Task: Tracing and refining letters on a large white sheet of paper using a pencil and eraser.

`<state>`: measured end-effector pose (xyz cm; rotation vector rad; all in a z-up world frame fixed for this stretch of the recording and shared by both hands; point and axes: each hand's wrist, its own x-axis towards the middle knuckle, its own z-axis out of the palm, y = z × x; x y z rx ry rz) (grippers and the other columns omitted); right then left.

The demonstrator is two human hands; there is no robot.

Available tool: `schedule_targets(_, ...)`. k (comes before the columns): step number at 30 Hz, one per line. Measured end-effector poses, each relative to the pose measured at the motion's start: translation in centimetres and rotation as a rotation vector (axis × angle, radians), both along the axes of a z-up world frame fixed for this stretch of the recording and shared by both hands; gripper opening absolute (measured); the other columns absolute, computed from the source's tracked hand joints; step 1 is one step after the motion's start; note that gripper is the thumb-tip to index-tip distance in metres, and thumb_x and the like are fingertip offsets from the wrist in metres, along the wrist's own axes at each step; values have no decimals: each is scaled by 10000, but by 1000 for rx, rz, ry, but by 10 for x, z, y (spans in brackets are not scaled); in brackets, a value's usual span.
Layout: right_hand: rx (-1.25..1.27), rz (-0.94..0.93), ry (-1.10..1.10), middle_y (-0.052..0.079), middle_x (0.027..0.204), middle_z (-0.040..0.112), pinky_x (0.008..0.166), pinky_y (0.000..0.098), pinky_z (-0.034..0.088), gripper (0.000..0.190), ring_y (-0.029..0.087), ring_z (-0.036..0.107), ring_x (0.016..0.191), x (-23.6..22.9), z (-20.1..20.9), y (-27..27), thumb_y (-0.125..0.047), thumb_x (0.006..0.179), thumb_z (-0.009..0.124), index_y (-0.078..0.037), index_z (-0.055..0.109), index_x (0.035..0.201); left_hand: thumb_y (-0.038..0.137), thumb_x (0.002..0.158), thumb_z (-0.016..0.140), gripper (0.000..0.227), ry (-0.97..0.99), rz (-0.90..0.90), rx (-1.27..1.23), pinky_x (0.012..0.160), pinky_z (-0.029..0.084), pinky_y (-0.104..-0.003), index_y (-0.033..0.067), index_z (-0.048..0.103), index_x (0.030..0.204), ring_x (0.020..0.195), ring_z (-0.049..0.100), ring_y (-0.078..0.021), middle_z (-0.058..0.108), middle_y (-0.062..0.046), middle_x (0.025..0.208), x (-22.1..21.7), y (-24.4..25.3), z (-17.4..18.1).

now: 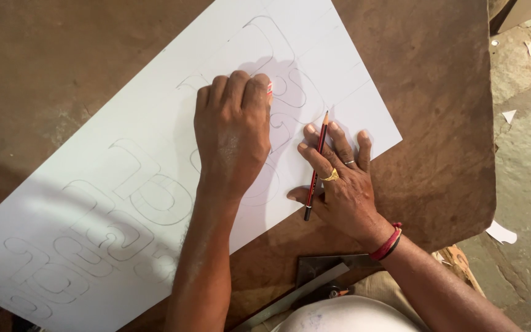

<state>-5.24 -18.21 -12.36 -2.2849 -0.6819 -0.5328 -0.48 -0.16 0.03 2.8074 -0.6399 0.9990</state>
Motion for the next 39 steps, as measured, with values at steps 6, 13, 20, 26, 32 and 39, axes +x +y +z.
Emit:
schedule_targets(6, -14, 4, -18, 106, 1604, 469, 1252, 600, 59, 737, 331, 253, 1567, -2, -2, -1, -501, 862, 780, -112, 533, 1437, 107, 1052, 634, 102, -22, -18, -47, 782, 454, -377, 41, 671, 1121, 869, 595, -208, 674, -67, 997, 15, 9, -7)
schedule_targets(13, -23, 0, -14, 104, 1596, 471, 1249, 608, 59, 750, 339, 263, 1559, -1, -3, 1, -520, 853, 775, -110, 521, 1427, 109, 1069, 683, 136, -59, -16, -159, 804, 465, -366, 55, 661, 1191, 917, 610, -186, 668, -49, 1042, 10, 14, 11)
schedule_targets(20, -19, -2, -1, 108, 1599, 467, 1250, 613, 58, 756, 340, 262, 1560, -2, -2, 0, -515, 847, 782, -115, 522, 1434, 100, 1048, 693, 163, 5, -58, -180, 845, 476, -376, 46, 652, 1196, 960, 623, -208, 668, -50, 1062, 6, 6, 1)
schedule_targets(26, -16, -8, -14, 106, 1606, 459, 1254, 612, 59, 753, 334, 255, 1565, -1, -4, 0, -522, 855, 783, -125, 517, 1437, 104, 1033, 692, 161, 42, -45, -162, 832, 473, -380, 44, 654, 1177, 943, 620, -219, 662, -55, 1057, 6, 5, -4)
schedule_targets(32, -12, -7, -11, 91, 1597, 468, 1251, 609, 53, 755, 322, 243, 1563, 0, -5, 0, -531, 848, 787, -133, 522, 1432, 103, 1017, 697, 163, 69, -33, -156, 831, 472, -386, 47, 651, 1163, 939, 618, -227, 653, -57, 1044, 1, 4, -3)
schedule_targets(39, -21, 0, -8, 104, 1606, 460, 1251, 605, 60, 739, 326, 245, 1566, 0, -1, 0, -505, 855, 785, -127, 523, 1433, 113, 1057, 690, 124, 10, -30, -173, 812, 466, -373, 71, 651, 1167, 920, 617, -184, 666, -31, 1045, 11, 9, 0)
